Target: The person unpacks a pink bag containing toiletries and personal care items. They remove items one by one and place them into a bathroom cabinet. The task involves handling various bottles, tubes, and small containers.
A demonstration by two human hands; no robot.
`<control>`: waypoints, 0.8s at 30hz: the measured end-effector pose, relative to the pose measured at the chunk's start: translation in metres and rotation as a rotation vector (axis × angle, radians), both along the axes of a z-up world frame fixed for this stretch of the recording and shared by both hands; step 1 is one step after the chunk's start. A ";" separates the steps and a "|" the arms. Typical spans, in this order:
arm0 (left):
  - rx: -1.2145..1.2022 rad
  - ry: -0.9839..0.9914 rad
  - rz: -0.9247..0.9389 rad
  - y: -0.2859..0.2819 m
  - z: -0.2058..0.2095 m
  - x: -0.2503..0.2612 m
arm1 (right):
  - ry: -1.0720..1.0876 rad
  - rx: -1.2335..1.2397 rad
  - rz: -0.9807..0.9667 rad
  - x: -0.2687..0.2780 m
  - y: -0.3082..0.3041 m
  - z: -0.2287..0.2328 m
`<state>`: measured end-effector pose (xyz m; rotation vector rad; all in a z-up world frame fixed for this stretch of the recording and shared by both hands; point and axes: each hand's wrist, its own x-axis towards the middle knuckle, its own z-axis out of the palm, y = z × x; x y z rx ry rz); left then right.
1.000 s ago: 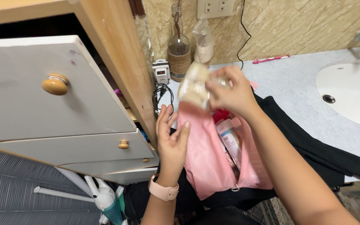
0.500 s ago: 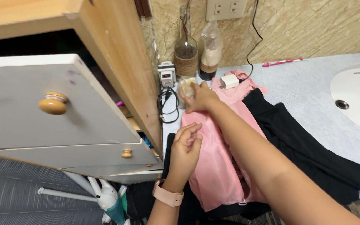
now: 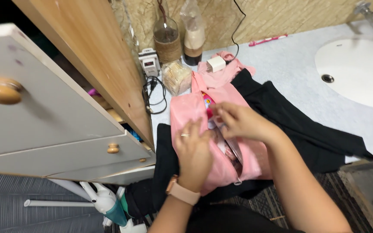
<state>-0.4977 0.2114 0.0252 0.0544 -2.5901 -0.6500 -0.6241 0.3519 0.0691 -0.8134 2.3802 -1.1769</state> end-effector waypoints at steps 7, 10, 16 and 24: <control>-0.126 -0.031 0.134 -0.016 -0.017 0.016 | 0.494 0.105 -0.051 0.031 0.029 -0.023; 0.032 0.005 -0.013 0.000 -0.018 0.013 | 0.361 0.260 -0.161 0.030 0.035 -0.035; 0.185 0.043 -0.122 0.013 -0.007 0.008 | 0.363 0.654 -0.288 0.036 0.011 -0.043; 0.516 0.243 -0.075 -0.008 0.039 0.018 | 0.474 0.024 -0.203 0.035 0.022 -0.010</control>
